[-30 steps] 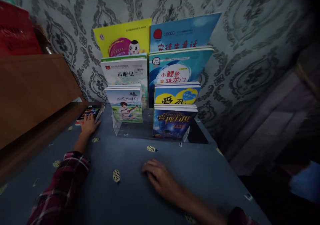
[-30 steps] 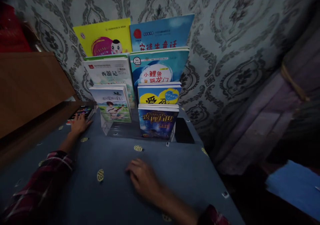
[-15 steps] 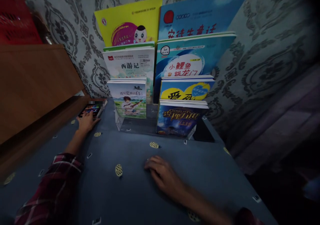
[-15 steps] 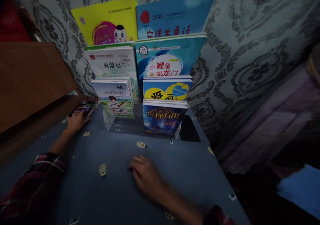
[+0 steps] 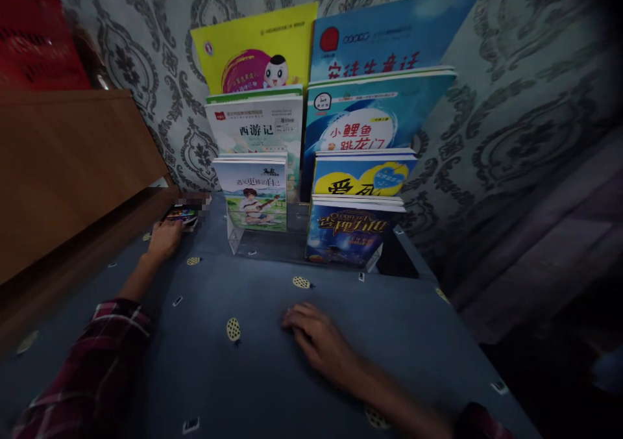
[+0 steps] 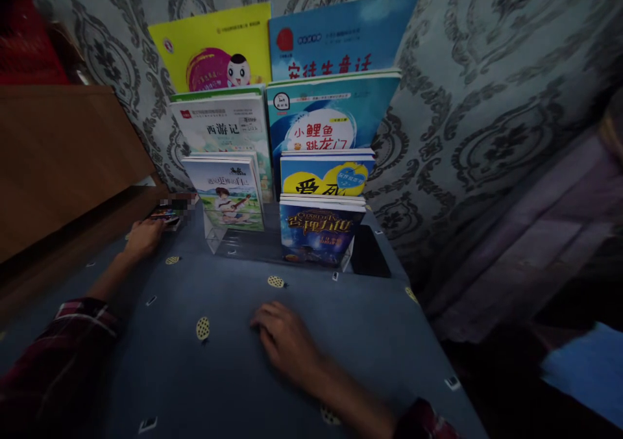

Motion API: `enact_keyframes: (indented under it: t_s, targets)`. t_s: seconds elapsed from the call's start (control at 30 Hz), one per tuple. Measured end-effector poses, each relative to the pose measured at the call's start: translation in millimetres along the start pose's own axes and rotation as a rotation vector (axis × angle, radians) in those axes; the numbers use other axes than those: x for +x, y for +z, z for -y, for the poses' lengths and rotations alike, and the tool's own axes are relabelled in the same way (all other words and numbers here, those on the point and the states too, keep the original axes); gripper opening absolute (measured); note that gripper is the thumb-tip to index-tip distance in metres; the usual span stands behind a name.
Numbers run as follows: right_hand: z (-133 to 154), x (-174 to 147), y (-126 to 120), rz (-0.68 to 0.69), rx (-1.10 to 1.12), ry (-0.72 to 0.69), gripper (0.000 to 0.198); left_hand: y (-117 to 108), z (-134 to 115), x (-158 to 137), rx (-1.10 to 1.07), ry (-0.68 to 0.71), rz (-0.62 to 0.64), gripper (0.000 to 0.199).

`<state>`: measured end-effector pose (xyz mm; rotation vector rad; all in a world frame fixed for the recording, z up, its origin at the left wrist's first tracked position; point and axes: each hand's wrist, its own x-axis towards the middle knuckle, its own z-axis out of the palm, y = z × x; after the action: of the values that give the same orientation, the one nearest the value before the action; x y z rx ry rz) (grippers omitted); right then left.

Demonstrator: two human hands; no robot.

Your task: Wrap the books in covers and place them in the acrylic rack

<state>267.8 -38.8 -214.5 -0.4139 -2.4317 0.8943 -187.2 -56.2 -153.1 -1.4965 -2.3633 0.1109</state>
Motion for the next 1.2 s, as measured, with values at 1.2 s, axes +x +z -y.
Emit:
enact_keyframes:
  t_s: [1.2]
  targets:
    - [0,1,0,0.003,-0.021,-0.01,0.029,-44,-47,-87,0.119,0.088,0.261,0.054]
